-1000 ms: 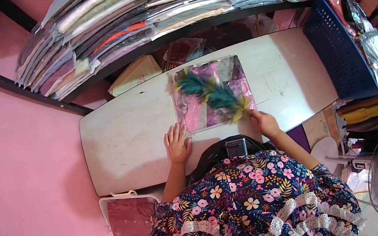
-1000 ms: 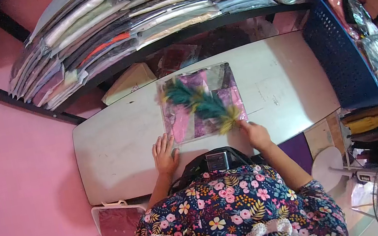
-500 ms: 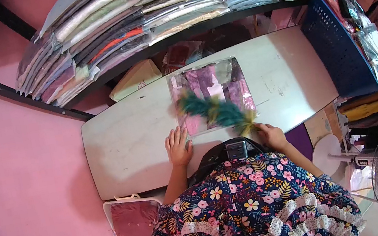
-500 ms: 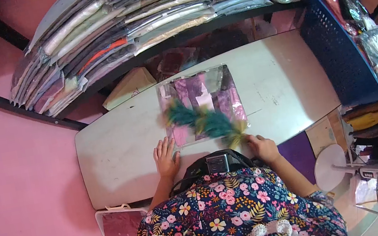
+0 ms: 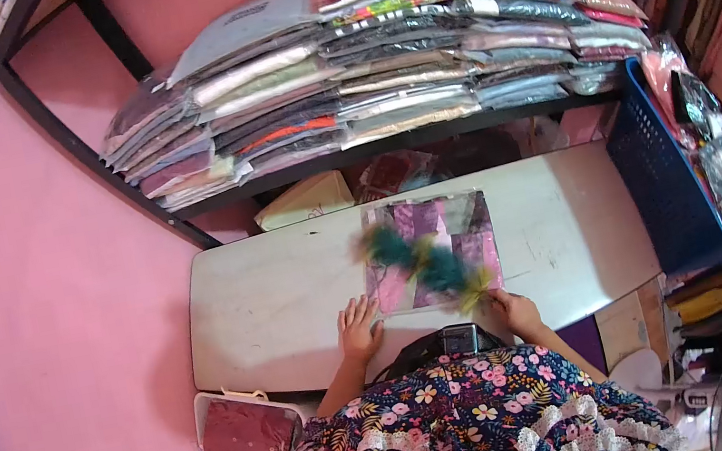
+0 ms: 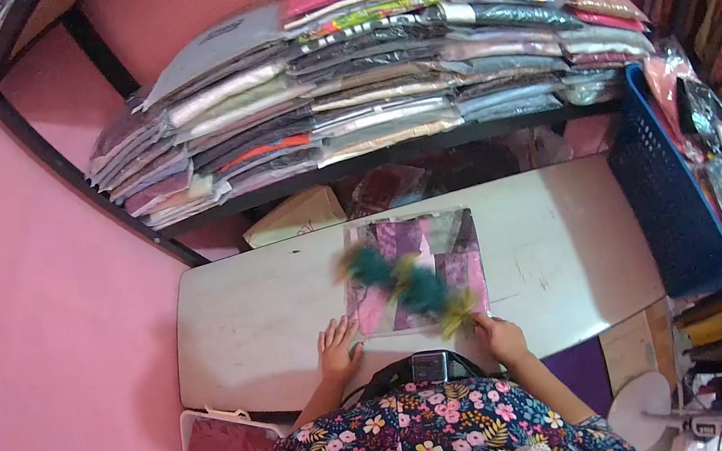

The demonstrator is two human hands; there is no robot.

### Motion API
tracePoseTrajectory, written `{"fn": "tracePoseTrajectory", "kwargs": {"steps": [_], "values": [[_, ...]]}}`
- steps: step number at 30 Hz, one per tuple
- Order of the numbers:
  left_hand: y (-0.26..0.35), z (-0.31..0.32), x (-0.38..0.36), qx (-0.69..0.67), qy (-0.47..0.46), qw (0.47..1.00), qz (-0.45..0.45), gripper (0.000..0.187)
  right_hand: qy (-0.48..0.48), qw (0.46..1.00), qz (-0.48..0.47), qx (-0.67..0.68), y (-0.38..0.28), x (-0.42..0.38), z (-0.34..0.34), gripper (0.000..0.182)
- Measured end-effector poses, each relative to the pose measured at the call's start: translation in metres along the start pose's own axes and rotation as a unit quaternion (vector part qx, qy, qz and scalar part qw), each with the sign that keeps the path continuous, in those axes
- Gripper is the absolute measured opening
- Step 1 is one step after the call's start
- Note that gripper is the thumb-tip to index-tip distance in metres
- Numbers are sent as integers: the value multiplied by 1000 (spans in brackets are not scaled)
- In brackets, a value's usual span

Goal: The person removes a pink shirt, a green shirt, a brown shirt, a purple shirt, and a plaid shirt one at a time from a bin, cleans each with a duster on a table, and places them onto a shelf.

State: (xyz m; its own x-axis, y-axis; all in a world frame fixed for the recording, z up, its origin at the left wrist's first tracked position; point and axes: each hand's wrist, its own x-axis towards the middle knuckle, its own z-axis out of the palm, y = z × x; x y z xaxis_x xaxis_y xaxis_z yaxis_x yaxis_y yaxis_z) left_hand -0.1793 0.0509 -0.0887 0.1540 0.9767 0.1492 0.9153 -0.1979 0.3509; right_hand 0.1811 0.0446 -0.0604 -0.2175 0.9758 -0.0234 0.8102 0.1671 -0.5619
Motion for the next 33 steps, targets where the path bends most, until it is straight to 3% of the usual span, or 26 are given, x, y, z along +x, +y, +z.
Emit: {"fn": "tracePoseTrajectory", "kwargs": {"steps": [2, 5, 7, 10, 16, 19, 21, 23, 25, 28, 29, 31, 32, 33], "values": [[2, 2, -3, 0, 11, 1000, -11, 54, 67, 994, 76, 30, 4, 12, 1, 29], [5, 10, -10, -7, 33, 999, -19, 54, 94, 993, 35, 65, -2, 23, 5, 26], [4, 16, -14, -11, 51, 998, -18, 55, -6, 999, -16, 39, -9, 17, 5, 30], [3, 20, -21, -6, 51, 999, -20, 54, -59, 994, -93, 27, -14, 12, 1, 31], [7, 31, -23, -4, 54, 998, -42, 51, 50, 997, 54, 27, -14, 31, 6, 30], [0, 41, -27, -11, 65, 997, -46, 49, 18, 998, -7, 53, -15, 28, 10, 33], [-5, 43, -27, 20, 36, 998, -40, 49, -47, 982, -180, 22, -15, 22, 7, 34], [-1, 41, -27, 6, 48, 998, -49, 48, -70, 986, -153, -1, -17, 23, 6, 35], [3, 39, -26, -10, 59, 996, -60, 47, -37, 999, -32, -8, -15, 30, 9, 35], [2, 36, -26, -6, 63, 996, -62, 46, 35, 999, -21, 32, -21, 38, 13, 33], [0, 35, -27, -5, 67, 996, -53, 44, 35, 999, -21, 31, -22, 36, 13, 33], [-6, 35, -30, -3, 72, 996, -42, 42, -82, 992, -95, 28, -28, 28, 5, 32], [-8, 35, -33, -11, 74, 996, -38, 41, -66, 981, -175, 47, -15, 27, 16, 32], [-10, 34, -36, -20, 76, 996, -35, 40, -65, 981, -175, 44, -16, 24, 14, 32]]}}
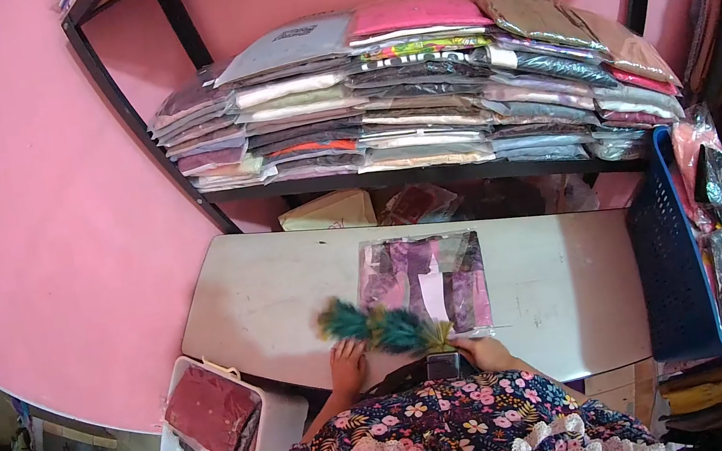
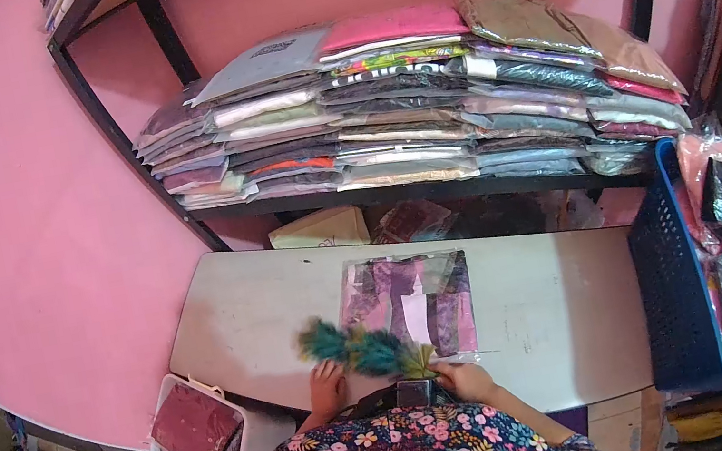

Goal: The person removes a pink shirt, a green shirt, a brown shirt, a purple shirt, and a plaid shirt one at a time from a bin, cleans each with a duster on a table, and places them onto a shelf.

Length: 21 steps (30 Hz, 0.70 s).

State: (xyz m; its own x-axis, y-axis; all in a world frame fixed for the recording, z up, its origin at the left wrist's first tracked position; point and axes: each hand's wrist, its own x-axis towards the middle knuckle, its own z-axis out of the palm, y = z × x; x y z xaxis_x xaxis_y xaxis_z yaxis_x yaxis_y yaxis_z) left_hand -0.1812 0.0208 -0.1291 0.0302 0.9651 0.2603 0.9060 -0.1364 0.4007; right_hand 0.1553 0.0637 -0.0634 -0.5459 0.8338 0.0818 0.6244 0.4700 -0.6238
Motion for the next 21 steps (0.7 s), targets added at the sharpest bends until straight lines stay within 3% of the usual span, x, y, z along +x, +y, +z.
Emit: {"fn": "tracePoseTrajectory", "kwargs": {"steps": [3, 5, 6, 8, 9, 11, 15, 17, 21], "values": [[-3, -2, -9, -19, 47, 999, 21, 39, -28, 998, 51, -22, -6, 0, 0, 33], [-6, -7, -12, -36, 56, 998, 20, 39, -22, 985, 167, -28, -8, 5, 3, 32], [-8, -9, -13, -67, 63, 996, 11, 42, -22, 985, 167, -30, 0, 5, 10, 32], [-8, -14, -12, -99, 68, 993, 2, 44, 1, 999, 34, 40, 13, 4, 24, 33], [-8, -18, -10, -73, 102, 992, -8, 46, 1, 999, 34, 41, 16, 3, 23, 33], [-7, -26, -6, -43, 129, 990, -25, 51, -74, 996, -56, 6, 23, 1, 22, 32], [-7, -31, 2, -50, 143, 987, -57, 52, -31, 999, 17, -16, -9, 10, 0, 32], [-6, -29, 4, -46, 129, 989, -47, 52, -21, 984, 172, -29, -20, 15, -6, 31], [0, -22, 3, -32, 72, 997, -17, 53, -16, 996, 83, 25, -5, 7, 8, 30]]}}
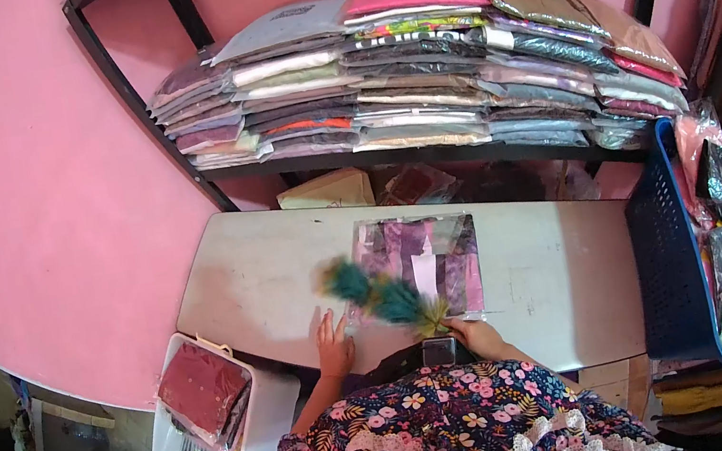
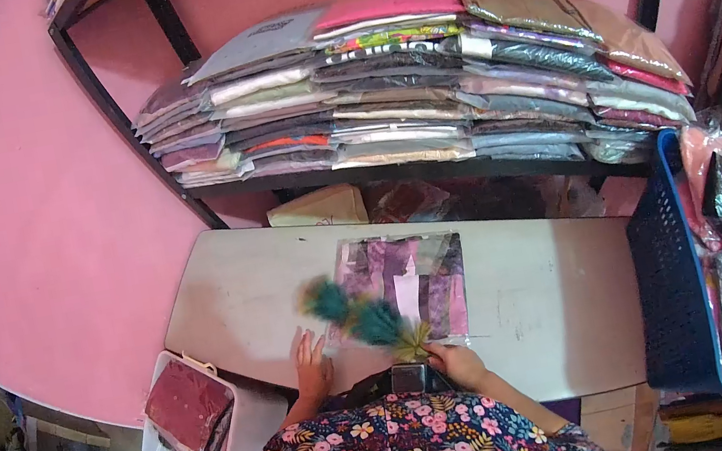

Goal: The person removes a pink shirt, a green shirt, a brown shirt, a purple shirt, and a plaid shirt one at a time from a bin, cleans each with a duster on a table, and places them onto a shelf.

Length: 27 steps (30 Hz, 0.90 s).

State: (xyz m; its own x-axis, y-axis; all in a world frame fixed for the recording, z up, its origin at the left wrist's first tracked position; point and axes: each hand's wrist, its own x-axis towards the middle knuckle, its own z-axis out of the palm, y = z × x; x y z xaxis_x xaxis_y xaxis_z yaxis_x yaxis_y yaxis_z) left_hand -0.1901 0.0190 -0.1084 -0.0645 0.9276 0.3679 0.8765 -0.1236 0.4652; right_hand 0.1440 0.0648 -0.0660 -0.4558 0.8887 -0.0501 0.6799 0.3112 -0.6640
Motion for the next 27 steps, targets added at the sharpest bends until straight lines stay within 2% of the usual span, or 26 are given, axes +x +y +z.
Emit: {"fn": "tracePoseTrajectory", "kwargs": {"steps": [2, 3, 5, 6, 7, 9, 10, 12, 13, 15, 17, 19, 20, 21, 23, 24, 25, 26, 27], "values": [[3, 3, -3, 22, -39, 999, 25, 58, 11, 995, -93, -32, 10, -7, 1, 32], [2, 4, -6, 23, -43, 999, 21, 58, 6, 995, -92, -29, 7, -9, -4, 32], [0, 8, -11, 40, -109, 993, 29, 60, 28, 997, 50, -58, -3, -11, -22, 32], [0, 9, -14, 46, -108, 993, 32, 58, 75, 991, 99, -51, 2, -7, -20, 32], [0, 9, -17, 47, -111, 992, 30, 58, 72, 991, 101, -50, 5, -7, -18, 32], [0, 9, -19, 50, -135, 989, 20, 56, 149, 979, 136, -9, 8, -7, -18, 29], [-1, 9, -18, 50, -137, 989, 21, 56, 149, 979, 138, -8, 6, -10, -17, 29], [-1, 9, -19, 41, -135, 990, 27, 53, 49, 998, 47, -2, 0, -20, -14, 31], [-3, 9, -19, 40, -136, 990, 27, 53, 48, 998, 48, -2, -1, -20, -13, 31], [-5, 7, -19, 49, -123, 991, 34, 51, 22, 997, -64, -42, -6, -20, -14, 33], [-6, 4, -19, 56, -123, 990, 33, 49, 33, 998, -33, -34, -15, -9, -17, 34], [-4, 0, -18, 62, -123, 990, 31, 47, 57, 991, 118, -39, -12, 5, -13, 34], [-4, -2, -16, 70, -116, 990, 45, 46, 111, 988, 101, -35, -3, 12, -3, 34], [-4, -6, -15, 81, -108, 989, 61, 45, 110, 988, 102, -33, -3, 13, -1, 34], [-1, -14, -10, 100, -110, 987, 68, 43, 68, 997, 24, 1, -4, 16, 2, 29], [-3, -16, -8, 116, -111, 984, 75, 41, 71, 997, 24, 5, -6, 16, 2, 29], [-11, -14, -6, 118, -112, 984, 79, 41, 19, 1000, -23, 8, -8, 13, 1, 29], [-22, -13, -3, 140, -142, 977, 76, 40, -32, 997, -69, 11, -11, 11, 2, 29], [-27, -14, 0, 161, -172, 969, 72, 38, -31, 997, -68, 13, -9, 12, 5, 29]]}}
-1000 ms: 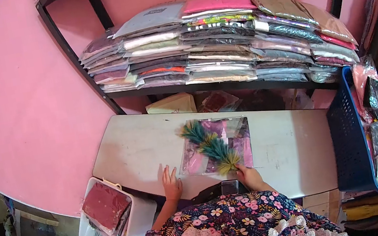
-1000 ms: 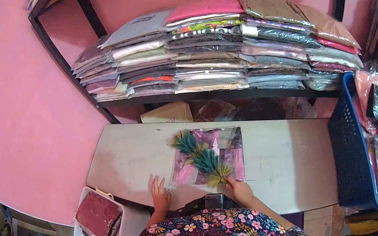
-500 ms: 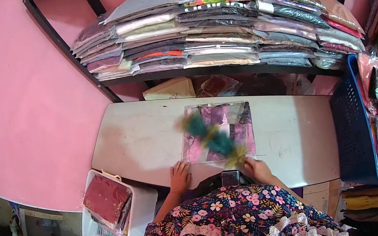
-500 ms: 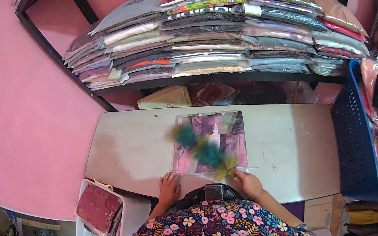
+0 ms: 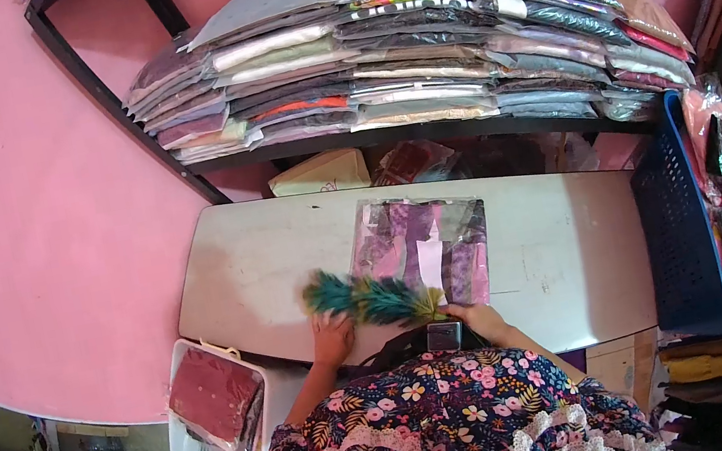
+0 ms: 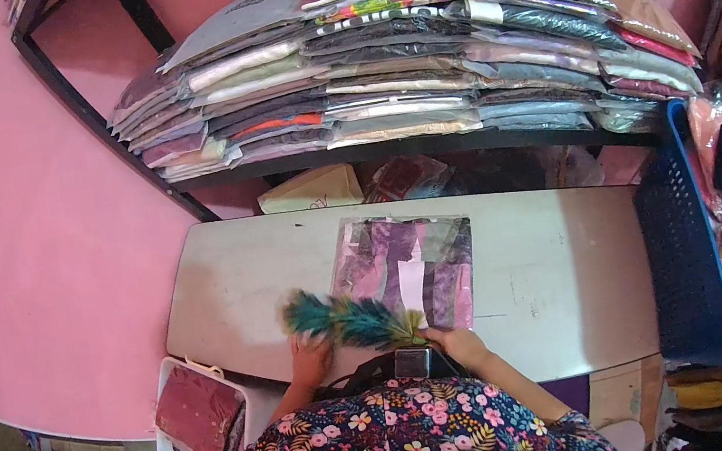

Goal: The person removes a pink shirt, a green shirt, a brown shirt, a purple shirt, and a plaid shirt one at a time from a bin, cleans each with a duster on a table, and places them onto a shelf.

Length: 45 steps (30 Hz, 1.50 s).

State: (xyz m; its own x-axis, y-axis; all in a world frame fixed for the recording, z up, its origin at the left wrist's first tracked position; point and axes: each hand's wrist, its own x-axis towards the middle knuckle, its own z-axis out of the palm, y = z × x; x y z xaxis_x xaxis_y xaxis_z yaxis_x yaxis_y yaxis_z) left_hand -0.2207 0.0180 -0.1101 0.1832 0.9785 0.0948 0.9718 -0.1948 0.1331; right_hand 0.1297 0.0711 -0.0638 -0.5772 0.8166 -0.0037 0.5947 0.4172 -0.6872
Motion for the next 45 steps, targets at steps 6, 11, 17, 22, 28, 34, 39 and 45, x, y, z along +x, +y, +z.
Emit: {"fn": "tracePoseTrajectory", "kwargs": {"steps": [6, 11, 17, 22, 28, 34, 39, 45], "values": [[6, -16, 11, -9, 59, 997, -46, 39, 117, 971, 198, -60, -13, 13, -12, 34], [-14, -6, 16, -29, 157, 986, -47, 40, 35, 998, 48, -16, 4, -7, -4, 34], [-1, -40, 26, -102, 221, 965, -102, 49, 58, 991, 104, -68, -12, 2, -9, 33], [9, -31, 36, -128, 129, 982, -58, 66, 66, 995, 66, -17, 3, 4, 4, 32], [21, -20, 41, -54, -54, 997, -24, 67, 23, 980, 167, -107, 11, 12, -22, 33], [24, -16, 37, -38, -24, 999, -27, 68, 126, 976, 169, -51, 16, 0, -21, 34], [27, -18, 36, -43, 13, 999, -22, 67, 177, 955, 231, -48, 36, -34, -35, 30], [31, -24, 37, -50, 10, 998, -27, 65, 268, 933, 239, 22, 27, -48, -34, 32]]}}
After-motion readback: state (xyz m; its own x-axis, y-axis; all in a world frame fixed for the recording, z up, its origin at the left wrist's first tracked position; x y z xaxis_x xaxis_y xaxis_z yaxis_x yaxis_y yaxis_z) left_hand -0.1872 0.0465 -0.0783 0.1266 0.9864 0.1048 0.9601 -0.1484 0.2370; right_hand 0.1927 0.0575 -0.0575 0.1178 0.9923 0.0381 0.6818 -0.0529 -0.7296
